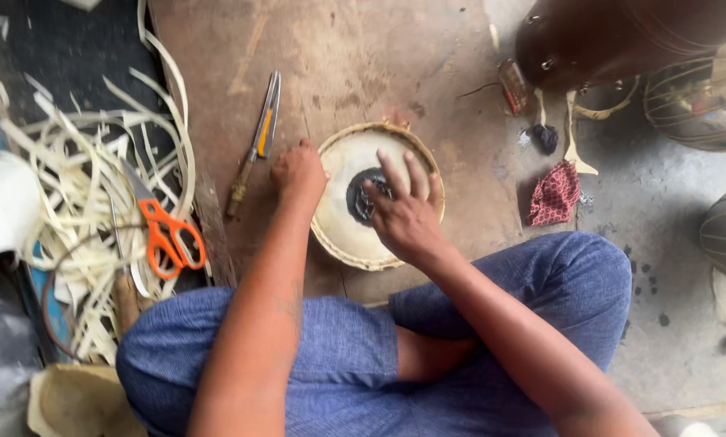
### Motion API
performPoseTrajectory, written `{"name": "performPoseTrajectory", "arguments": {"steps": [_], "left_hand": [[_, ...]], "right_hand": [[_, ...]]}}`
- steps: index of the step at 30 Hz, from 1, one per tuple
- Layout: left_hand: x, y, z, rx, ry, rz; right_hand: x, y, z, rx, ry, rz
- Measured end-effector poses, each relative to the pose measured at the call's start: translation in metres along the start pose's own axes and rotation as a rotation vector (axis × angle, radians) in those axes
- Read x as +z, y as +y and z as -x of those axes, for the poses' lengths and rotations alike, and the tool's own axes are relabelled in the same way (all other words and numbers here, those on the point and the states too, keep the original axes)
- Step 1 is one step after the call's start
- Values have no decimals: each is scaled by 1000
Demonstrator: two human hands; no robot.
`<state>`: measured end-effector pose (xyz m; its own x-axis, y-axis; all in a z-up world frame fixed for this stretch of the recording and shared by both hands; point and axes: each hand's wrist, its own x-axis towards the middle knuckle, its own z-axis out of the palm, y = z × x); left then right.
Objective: The person repairs a tabla drum by using a tool to scrape the surface of the drum head, applying a blue substance to their palms, and using a cloth to rub the central part of the drum.
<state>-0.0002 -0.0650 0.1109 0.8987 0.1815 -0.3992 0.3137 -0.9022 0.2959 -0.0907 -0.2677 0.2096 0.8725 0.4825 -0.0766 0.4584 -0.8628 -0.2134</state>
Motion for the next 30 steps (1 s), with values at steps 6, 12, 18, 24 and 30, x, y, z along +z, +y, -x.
{"name": "performPoseTrajectory", "arguments": {"steps": [6, 12, 18, 24, 30], "left_hand": [[-21, 8, 8, -35, -61, -20], [-18, 8, 4, -30, -50, -27], [-10, 4, 4, -24, -74, -23], [-7, 4, 3, -21, -54, -37], [-9, 2, 7, -27, -77, -19]], "right_hand": [[-2, -1, -3, -1, -20, 11], [5, -2, -11, 39, -77, 5], [14, -5, -6, 61, -105, -29], [11, -3, 0, 42, -62, 0], [9, -8, 9, 20, -120, 11]]}}
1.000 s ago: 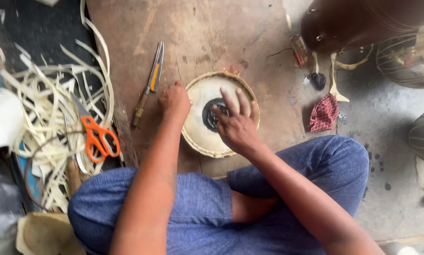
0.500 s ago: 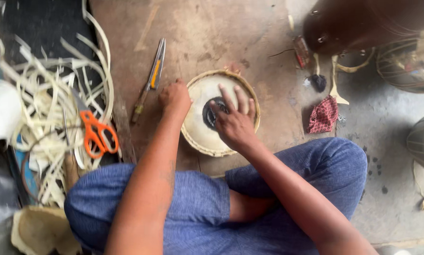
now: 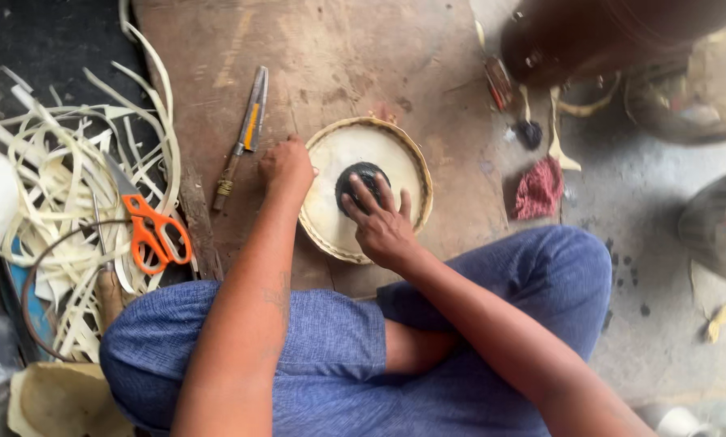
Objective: The person repairs a tabla drum by using a tool to scrape the surface of the drum head, applying a blue substance to their palms, and using a cloth to rub the central part of the drum.
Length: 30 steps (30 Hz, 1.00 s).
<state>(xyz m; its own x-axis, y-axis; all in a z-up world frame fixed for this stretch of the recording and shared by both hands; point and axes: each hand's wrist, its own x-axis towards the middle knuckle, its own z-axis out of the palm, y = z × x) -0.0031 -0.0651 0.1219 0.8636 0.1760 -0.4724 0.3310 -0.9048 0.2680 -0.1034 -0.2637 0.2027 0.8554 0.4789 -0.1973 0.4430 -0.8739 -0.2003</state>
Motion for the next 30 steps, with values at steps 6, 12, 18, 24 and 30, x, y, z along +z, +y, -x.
{"name": "performPoseTrajectory", "arguments": {"steps": [6, 12, 18, 24, 30], "left_hand": [[27, -8, -19, -4, 0, 34], [33, -23, -25, -21, -108, -9], [-5, 8, 1, 38, 34, 10], [0, 4, 0, 51, 68, -22], [2, 3, -2, 35, 94, 12]], "right_hand": [[-7, 5, -2, 31, 78, -19], [-23, 37, -12, 36, 214, 34], [-2, 11, 10, -25, 31, 74], [-9, 5, 6, -32, 127, -53], [-8, 2, -4, -31, 62, -40]]}}
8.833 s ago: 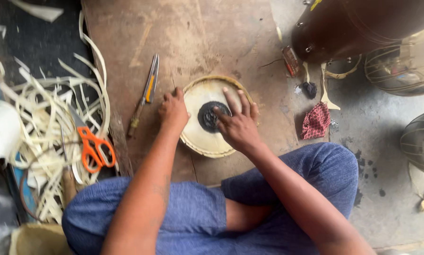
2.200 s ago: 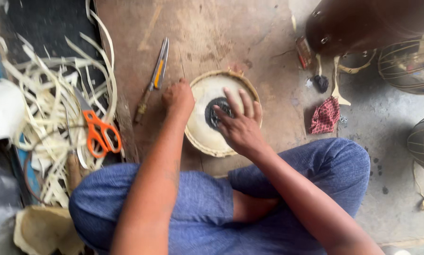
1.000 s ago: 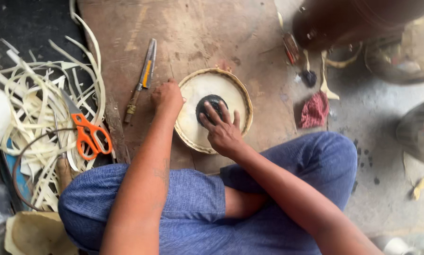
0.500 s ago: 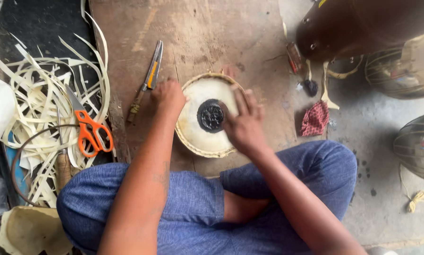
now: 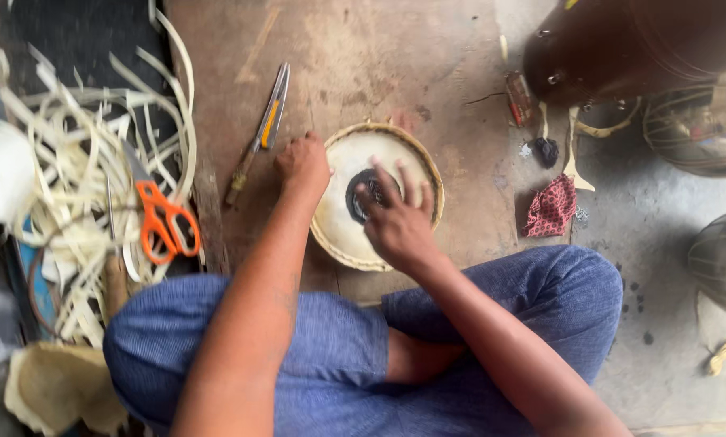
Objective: The person repairs a tabla drum by using a tool to scrape the surface of the drum head, applying a blue substance to their palms, and using a cloth to rub the central part of the drum.
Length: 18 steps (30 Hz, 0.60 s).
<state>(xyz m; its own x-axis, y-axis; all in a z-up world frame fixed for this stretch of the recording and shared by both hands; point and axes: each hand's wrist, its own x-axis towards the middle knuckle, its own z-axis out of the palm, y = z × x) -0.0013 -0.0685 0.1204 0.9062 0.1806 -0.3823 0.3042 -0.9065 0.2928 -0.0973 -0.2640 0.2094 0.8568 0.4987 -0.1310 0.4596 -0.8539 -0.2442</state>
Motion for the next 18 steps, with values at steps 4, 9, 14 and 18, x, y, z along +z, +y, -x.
{"name": "performPoseTrajectory", "arguments": {"steps": [4, 9, 14, 18], "left_hand": [[-3, 2, -10, 23, 12, 12], [21, -5, -16, 1, 66, 39], [-12, -19, 1, -39, -42, 84], [-69, -6, 4, -33, 178, 175]], "right_hand": [[5, -1, -5, 28, 43, 28], [1, 0, -8, 48, -102, 27], [-23, 41, -16, 156, 97, -45], [-24, 53, -6, 194, 78, -120]]}}
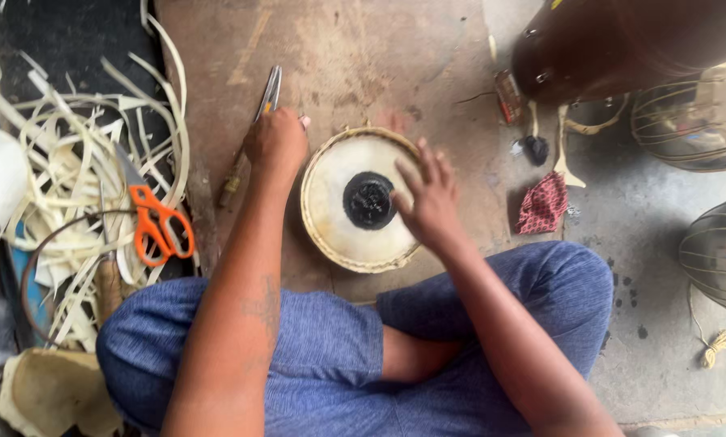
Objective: The person repairs a tabla drum by using a tool to scrape the surface of the drum head, applying a blue substance to their palms, and using a cloth to rub the central part of the drum.
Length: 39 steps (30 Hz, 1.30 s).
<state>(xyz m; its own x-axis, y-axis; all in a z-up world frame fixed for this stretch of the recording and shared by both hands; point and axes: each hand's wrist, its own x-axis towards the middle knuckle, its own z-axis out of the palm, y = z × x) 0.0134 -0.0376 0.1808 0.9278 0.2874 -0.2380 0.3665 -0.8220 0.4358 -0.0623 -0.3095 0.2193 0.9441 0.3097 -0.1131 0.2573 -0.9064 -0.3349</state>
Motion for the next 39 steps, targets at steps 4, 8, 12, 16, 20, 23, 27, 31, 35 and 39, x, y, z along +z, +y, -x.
{"name": "performPoseTrajectory", "arguments": {"steps": [4, 8, 12, 16, 20, 23, 27, 31, 35, 39], "left_hand": [[-11, 22, 11, -33, -97, 70], [17, 13, 4, 42, -70, 15], [67, 1, 8, 357, 156, 56], [82, -8, 3, 346, 70, -37], [91, -17, 4, 348, 147, -2], [90, -11, 10, 331, 92, -1], [93, -15, 6, 322, 86, -44], [86, -10, -1, 248, 16, -156], [65, -13, -1, -13, -261, -181], [50, 4, 9, 34, -201, -134]], "right_hand": [[9, -17, 7, -1, -137, -2], [12, -34, 8, -29, -220, 69], [24, -46, 13, -97, -184, 126], [30, -45, 12, -131, -76, 192], [31, -44, 19, -120, -14, 80], [41, -57, 23, -163, -141, 267], [34, -45, 22, -140, -84, 147], [30, -45, 14, -44, -182, 202], [-4, -16, 3, -97, 81, 105], [13, -21, 18, -174, 10, 176]]}}
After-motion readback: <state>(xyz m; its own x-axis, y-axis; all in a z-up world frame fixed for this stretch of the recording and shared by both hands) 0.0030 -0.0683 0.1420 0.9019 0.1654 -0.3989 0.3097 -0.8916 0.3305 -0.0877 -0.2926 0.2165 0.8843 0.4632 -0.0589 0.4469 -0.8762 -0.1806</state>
